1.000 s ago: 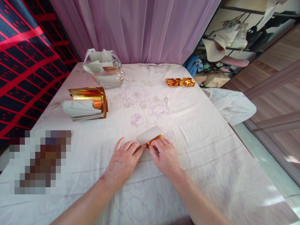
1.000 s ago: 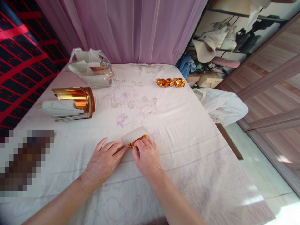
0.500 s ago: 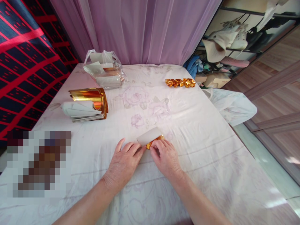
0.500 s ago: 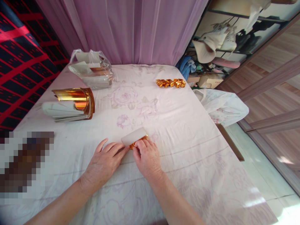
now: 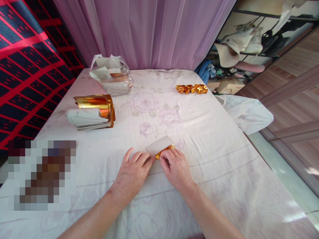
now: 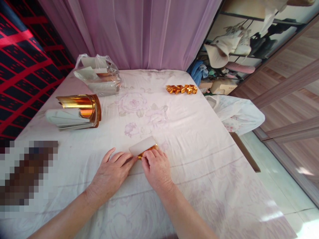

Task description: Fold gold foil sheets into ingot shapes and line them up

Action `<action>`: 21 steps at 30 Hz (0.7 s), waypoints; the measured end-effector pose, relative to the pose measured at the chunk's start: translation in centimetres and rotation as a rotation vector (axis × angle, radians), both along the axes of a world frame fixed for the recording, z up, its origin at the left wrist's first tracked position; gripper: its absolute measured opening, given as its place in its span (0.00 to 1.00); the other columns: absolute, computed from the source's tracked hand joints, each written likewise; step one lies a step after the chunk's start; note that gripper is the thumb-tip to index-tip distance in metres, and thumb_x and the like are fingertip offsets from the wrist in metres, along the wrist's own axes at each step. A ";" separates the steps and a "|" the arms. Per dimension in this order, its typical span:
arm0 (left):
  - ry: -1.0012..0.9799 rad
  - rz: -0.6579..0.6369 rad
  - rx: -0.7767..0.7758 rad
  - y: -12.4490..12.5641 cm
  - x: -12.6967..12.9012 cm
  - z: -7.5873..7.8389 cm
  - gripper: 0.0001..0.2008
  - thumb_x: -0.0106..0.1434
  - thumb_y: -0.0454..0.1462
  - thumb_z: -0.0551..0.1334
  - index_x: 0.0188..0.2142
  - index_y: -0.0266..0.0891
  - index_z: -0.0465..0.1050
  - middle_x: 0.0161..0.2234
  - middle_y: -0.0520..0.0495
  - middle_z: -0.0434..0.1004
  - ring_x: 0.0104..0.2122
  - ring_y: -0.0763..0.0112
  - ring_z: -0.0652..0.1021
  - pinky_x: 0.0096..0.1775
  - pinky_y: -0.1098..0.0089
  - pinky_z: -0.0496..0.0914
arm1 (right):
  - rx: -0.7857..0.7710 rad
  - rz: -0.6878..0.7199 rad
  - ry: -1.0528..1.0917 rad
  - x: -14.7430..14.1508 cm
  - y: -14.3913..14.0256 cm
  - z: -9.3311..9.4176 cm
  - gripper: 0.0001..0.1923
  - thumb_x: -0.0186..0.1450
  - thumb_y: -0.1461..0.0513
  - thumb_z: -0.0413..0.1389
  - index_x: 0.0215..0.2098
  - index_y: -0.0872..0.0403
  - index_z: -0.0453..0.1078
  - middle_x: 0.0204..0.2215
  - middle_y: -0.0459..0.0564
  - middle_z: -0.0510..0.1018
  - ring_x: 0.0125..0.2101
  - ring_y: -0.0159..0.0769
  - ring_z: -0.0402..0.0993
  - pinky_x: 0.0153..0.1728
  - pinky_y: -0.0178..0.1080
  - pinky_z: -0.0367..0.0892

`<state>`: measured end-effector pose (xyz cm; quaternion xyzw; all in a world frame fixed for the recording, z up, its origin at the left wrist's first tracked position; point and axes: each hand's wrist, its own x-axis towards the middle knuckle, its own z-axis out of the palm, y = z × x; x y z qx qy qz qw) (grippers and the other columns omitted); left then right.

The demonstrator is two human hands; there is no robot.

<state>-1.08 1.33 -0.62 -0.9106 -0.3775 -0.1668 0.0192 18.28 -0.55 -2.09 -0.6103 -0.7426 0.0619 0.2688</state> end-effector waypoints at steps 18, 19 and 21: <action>0.000 0.010 0.017 -0.1 0.1 -0.1 0.16 0.69 0.30 0.54 0.52 0.43 0.74 0.44 0.47 0.79 0.43 0.63 0.75 0.60 0.51 0.57 | -0.013 0.005 0.007 0.0 0.0 0.0 0.06 0.67 0.66 0.53 0.32 0.52 0.67 0.29 0.47 0.76 0.33 0.38 0.70 0.33 0.39 0.57; 0.002 0.009 0.016 -0.1 0.1 -0.1 0.16 0.68 0.30 0.55 0.52 0.43 0.74 0.44 0.47 0.79 0.44 0.63 0.75 0.60 0.51 0.58 | -0.015 0.004 0.009 0.0 0.0 0.0 0.06 0.67 0.66 0.53 0.32 0.52 0.67 0.29 0.47 0.76 0.33 0.38 0.70 0.33 0.39 0.57; 0.007 0.008 0.017 -0.1 0.1 -0.1 0.16 0.67 0.30 0.57 0.52 0.43 0.74 0.43 0.47 0.79 0.44 0.63 0.76 0.59 0.51 0.59 | -0.017 0.003 0.013 -0.1 0.0 0.0 0.06 0.67 0.66 0.53 0.31 0.51 0.67 0.29 0.47 0.75 0.33 0.38 0.70 0.33 0.39 0.57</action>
